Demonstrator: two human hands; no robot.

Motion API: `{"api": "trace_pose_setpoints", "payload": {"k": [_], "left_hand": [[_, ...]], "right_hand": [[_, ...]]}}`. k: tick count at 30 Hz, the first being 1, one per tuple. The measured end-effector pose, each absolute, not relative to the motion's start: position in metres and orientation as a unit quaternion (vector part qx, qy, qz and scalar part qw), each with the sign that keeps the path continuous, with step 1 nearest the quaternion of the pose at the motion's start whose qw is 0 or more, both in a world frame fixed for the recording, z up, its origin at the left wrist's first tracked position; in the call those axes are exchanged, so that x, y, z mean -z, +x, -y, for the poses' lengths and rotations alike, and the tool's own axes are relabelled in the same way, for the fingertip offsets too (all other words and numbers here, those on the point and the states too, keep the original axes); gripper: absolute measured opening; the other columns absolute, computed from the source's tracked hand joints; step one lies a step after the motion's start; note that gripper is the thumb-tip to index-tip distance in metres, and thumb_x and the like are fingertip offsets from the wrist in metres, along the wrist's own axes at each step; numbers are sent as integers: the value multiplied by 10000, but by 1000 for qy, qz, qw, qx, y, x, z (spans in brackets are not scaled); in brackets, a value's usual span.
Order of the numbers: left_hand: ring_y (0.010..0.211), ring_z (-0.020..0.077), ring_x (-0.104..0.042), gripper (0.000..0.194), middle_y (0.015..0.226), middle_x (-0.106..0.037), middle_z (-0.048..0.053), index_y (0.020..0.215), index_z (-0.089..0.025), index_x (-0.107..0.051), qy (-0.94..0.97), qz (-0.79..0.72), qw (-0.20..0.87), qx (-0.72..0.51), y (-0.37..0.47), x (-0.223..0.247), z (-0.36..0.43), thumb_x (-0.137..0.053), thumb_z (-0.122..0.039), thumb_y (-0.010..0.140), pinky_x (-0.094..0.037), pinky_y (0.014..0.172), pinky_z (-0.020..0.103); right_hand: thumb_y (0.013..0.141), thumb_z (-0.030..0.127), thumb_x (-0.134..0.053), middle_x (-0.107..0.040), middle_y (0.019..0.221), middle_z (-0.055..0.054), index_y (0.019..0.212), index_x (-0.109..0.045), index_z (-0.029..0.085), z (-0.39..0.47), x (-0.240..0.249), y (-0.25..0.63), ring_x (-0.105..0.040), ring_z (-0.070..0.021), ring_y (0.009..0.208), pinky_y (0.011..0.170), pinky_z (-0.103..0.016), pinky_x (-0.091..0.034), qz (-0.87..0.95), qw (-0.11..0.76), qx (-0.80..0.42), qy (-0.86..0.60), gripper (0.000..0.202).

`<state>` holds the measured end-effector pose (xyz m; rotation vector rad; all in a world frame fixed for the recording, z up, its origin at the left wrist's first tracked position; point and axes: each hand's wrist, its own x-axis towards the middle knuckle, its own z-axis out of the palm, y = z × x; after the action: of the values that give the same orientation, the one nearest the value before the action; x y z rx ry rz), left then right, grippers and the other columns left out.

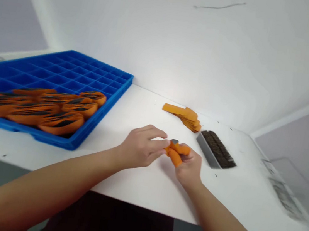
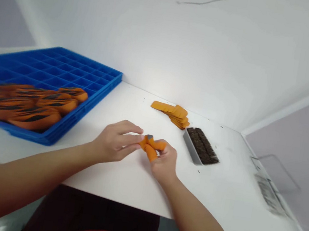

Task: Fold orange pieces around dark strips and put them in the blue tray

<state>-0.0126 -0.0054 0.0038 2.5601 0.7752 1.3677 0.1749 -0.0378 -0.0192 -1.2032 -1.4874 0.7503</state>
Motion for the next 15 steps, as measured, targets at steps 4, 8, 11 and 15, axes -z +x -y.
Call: {"api": "trace_pose_setpoints", "payload": {"k": [4, 8, 11, 15], "left_hand": [[921, 197, -616, 111, 1070, -675, 46, 875, -275, -679, 848, -257, 36, -462, -13, -1, 2, -605, -248, 797, -501, 794, 358], [899, 187, -627, 102, 1028, -693, 42, 851, -259, -670, 832, -223, 59, -504, -9, 1, 2, -627, -205, 777, -515, 785, 349], [902, 187, -640, 99, 999, -702, 47, 862, -241, -665, 798, -276, 159, -511, -6, 2, 4, -640, -234, 766, -520, 806, 345], [911, 198, -647, 102, 1027, -688, 36, 779, -220, -644, 716, -415, 361, -430, -4, -2, 6, -650, -313, 739, -511, 819, 354]], "right_hand": [[753, 340, -657, -618, 764, -18, 716, -609, 186, 35, 19, 172, -582, -150, 698, 656, -299, -484, 602, 522, -351, -492, 166], [735, 325, -671, -604, 727, -4, 664, -553, 180, 35, 14, 168, -560, -136, 684, 670, -295, -472, 557, 546, -419, -464, 200], [740, 329, -665, -593, 697, 1, 665, -546, 178, 37, 12, 165, -546, -130, 673, 666, -292, -463, 537, 554, -440, -459, 206], [766, 340, -639, -593, 710, -9, 702, -586, 181, 36, 16, 165, -542, -135, 669, 640, -287, -457, 581, 533, -380, -483, 179]]}}
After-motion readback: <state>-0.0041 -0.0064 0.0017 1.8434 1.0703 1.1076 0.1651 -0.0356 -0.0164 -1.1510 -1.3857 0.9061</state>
